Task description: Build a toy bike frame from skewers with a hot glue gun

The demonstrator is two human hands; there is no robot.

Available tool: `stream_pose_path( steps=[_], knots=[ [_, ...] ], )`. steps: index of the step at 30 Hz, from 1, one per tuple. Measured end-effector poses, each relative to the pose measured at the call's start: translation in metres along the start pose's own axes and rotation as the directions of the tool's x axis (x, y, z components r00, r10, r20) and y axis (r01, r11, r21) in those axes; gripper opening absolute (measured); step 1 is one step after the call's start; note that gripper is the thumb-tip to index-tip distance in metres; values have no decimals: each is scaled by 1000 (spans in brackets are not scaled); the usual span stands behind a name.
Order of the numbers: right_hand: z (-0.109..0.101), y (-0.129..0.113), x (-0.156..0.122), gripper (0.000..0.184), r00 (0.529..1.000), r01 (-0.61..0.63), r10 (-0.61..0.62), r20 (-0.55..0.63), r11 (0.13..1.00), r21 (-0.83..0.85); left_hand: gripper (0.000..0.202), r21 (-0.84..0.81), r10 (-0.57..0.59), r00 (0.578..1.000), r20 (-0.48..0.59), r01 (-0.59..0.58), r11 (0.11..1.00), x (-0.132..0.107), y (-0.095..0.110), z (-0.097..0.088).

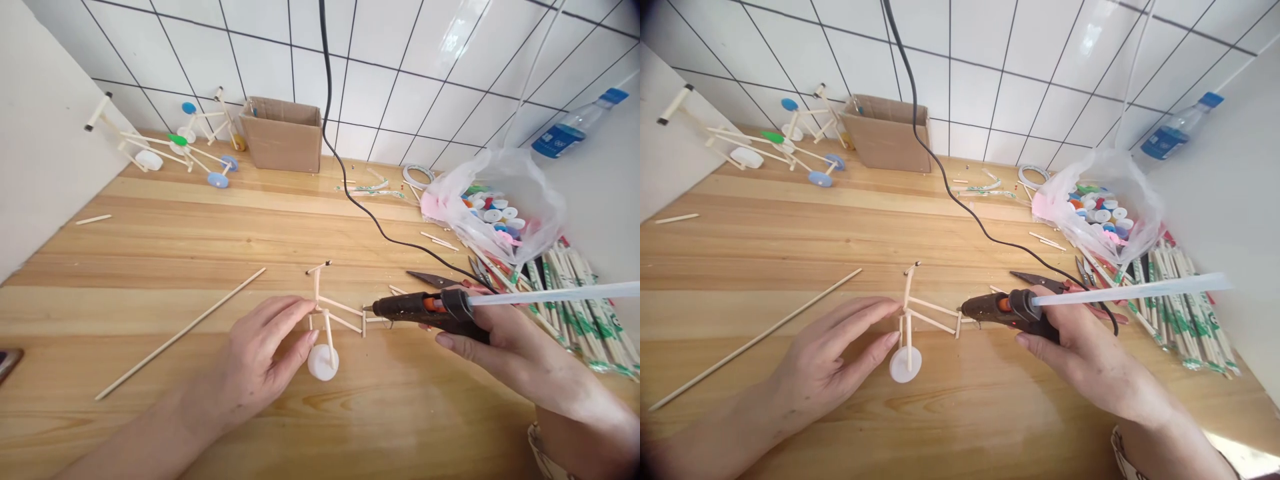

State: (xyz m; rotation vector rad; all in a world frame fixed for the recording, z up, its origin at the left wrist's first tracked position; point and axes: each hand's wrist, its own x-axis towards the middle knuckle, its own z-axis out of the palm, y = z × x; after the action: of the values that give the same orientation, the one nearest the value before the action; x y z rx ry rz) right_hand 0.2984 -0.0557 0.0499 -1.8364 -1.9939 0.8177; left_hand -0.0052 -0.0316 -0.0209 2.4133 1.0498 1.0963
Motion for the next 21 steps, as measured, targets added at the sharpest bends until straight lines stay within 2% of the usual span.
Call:
stream_pose_path(
  steps=[3, 8, 16, 21],
  knots=[
    [-1, 0, -1, 43, 993, 4, -6, 114, 1000, 11, 28, -4, -13, 1000, 11, 14, 1000, 0, 0, 0],
    [-1, 4, -2, 46, 997, -6, 8, 71, 1000, -25, 29, -29, -17, 1000, 7, 17, 999, -1, -1, 2],
    [-2, 11, -3, 47, 992, -14, 18, 128, 999, -30, 28, -54, -34, 999, 34, 36, 998, -2, 0, 1],
    [-3, 16, -5, 50, 993, -16, 20, 120, 999, -37, 28, -56, -47, 998, 40, 50, 997, -1, -1, 1]
  ],
)
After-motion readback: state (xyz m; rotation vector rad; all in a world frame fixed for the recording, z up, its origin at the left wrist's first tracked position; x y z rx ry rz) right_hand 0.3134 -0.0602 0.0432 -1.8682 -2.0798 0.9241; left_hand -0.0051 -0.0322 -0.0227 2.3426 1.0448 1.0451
